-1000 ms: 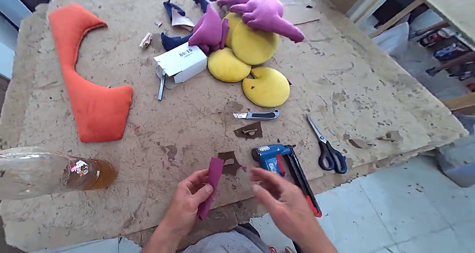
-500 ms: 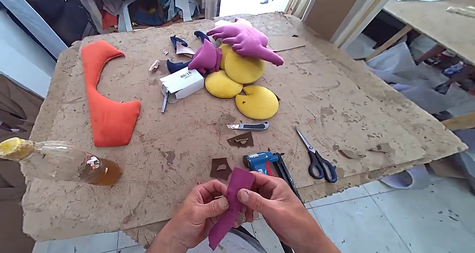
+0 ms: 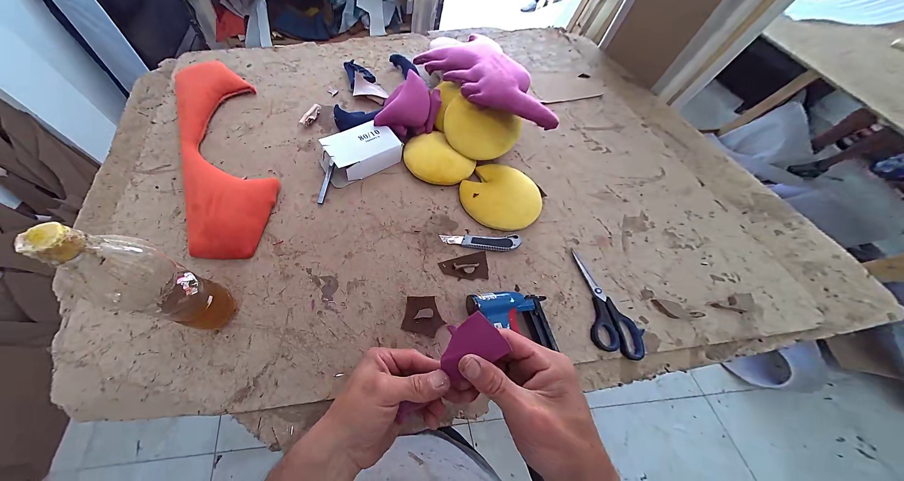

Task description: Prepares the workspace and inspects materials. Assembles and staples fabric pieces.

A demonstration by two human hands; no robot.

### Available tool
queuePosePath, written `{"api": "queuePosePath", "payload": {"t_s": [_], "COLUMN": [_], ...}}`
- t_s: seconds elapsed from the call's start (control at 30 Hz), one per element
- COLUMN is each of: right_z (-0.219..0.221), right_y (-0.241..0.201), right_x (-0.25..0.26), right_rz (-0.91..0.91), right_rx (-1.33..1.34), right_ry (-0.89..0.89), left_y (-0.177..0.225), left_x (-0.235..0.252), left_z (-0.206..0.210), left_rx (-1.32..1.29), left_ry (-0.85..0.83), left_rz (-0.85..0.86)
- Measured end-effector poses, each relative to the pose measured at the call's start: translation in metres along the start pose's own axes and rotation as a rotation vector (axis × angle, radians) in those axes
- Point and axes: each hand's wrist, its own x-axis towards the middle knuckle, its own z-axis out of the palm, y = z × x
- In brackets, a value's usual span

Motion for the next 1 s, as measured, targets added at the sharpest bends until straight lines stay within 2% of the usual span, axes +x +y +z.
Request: {"api": "queuePosePath", "payload": {"t_s": [0.3,0.4,0.43,0.47,0.53,0.57,0.67,0.73,0.83,0.93,1.0], "right_z": [-0.001,-0.004,-0.009,-0.016,-0.037,-0.048,-0.076,-0.086,-0.092,-0.096,-0.106], "right_y": [0.005,0.017,0.023,0.03,0.05,0.061,0.094,0.112,0.118,0.083,0.046], "right_x": [0.004,0.009,0.009,0.008,0.0,-0.006,-0.023,-0.028,-0.02,-0.014,-0.025], "right_rz": [0.071,0.13,0.14,0.127,0.065,0.049,0.198,0.335,0.36,0.511,0.539], "right_rx": [0.104,0.119,0.003,-0.23,-0.902,-1.123,-1.397,-1.433,-1.395,-1.264,-1.156], "right_ry": [-0.037,-0.029,-0.01,0.033,0.164,0.22,0.287,0.291,0.257,0.245,0.203], "left_y": [0.009,0.009,0.006,0.002,-0.008,-0.014,-0.032,-0.042,-0.041,-0.033,-0.028], "left_x": [-0.002,0.002,0.003,0.006,0.014,0.016,0.013,0.009,0.0,-0.012,-0.019], "left_z": [0.0,-0.007,-0.012,-0.019,-0.038,-0.046,-0.058,-0.057,-0.053,-0.053,-0.053], "left_rx": [-0.063,0.059,0.156,0.258,0.353,0.336,0.176,0.058,-0.065,-0.105,-0.028], "left_ry": [0.014,0.084,0.156,0.251,0.428,0.468,0.393,0.346,0.3,0.237,0.177], "left_rz": [-0.109,-0.035,0.03,0.091,0.125,0.098,-0.039,-0.073,-0.09,-0.081,-0.049]}}
